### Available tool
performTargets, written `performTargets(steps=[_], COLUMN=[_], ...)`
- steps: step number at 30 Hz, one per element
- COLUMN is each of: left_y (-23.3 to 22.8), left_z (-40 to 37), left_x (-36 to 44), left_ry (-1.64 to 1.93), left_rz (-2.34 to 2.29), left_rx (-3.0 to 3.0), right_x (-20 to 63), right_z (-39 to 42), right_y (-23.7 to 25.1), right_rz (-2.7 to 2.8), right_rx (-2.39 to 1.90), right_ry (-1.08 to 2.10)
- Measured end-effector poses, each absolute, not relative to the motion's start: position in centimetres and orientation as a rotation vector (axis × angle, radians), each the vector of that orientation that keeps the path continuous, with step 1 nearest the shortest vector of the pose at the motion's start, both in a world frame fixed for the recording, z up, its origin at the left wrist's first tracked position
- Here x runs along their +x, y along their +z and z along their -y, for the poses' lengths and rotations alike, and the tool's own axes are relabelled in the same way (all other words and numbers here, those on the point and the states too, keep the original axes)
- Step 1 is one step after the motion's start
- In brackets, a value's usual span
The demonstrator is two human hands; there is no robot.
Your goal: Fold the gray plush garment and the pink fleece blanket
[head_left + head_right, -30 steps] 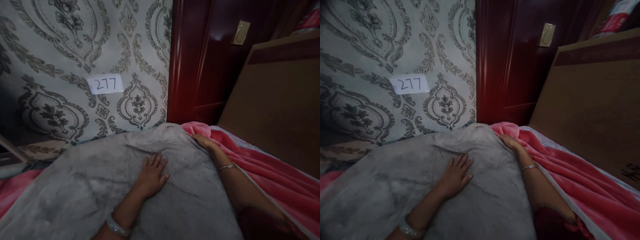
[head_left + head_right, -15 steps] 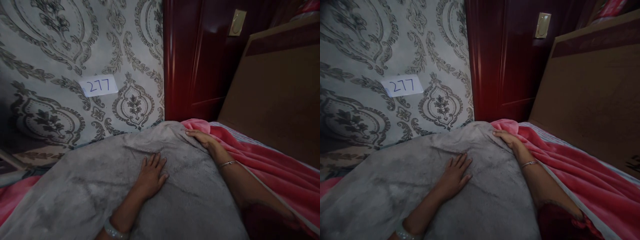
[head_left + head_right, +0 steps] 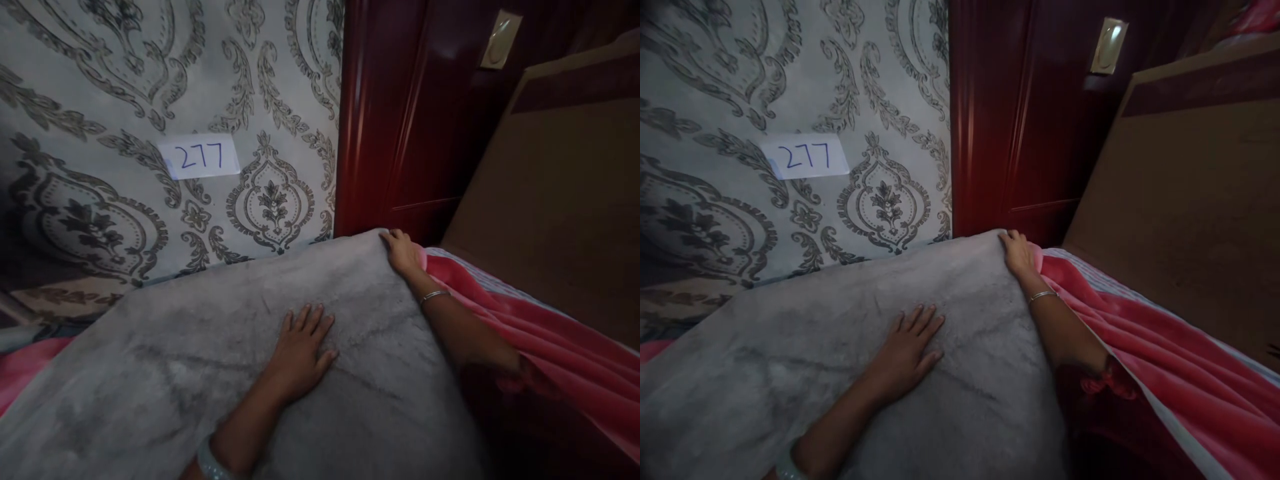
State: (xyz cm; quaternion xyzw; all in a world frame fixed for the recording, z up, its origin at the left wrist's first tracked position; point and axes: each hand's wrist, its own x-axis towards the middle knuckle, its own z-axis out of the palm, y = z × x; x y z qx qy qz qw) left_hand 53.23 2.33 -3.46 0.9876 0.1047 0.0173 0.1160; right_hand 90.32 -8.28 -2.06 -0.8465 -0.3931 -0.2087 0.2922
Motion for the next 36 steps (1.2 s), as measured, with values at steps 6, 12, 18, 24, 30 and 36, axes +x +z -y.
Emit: performTargets(steps=[6,12,18,24,30,36], left_y=[-3.1,-2.9,-3.0,-2.7,-1.7,-1.5], left_z=[-2.0,-2.1,-2.0,-2.5,-7.7,-13.2], left_x=[53.5,53.7,53.6,53.3,50.8,47.2], left_ry=[0.073,0.092,0.079,0.033,-0.022,0.018], left_rz=[-0.559,-0.752,-0.706,-0.726,-1.151,-1.553], left_rx=[2.893,2.891,2.914,2.908,2.857,2.667], right_x=[91.4,87.6,78.3,80.0,84.3,85.0], right_z=[8.9,8.7,4.6,6.2,8.9,9.5], right_y=[-5.3,-1.1,-3.7,-4.8,-3.6,-3.9], right_rz=[0.983,1.070,1.811,1.783,1.429,1.297], right_rx=[-2.278,-2.216,-2.187,-2.395,-2.748,-2.774], right_ry=[-0.493,-0.607,-0.237,-0.076,-0.006,-0.050])
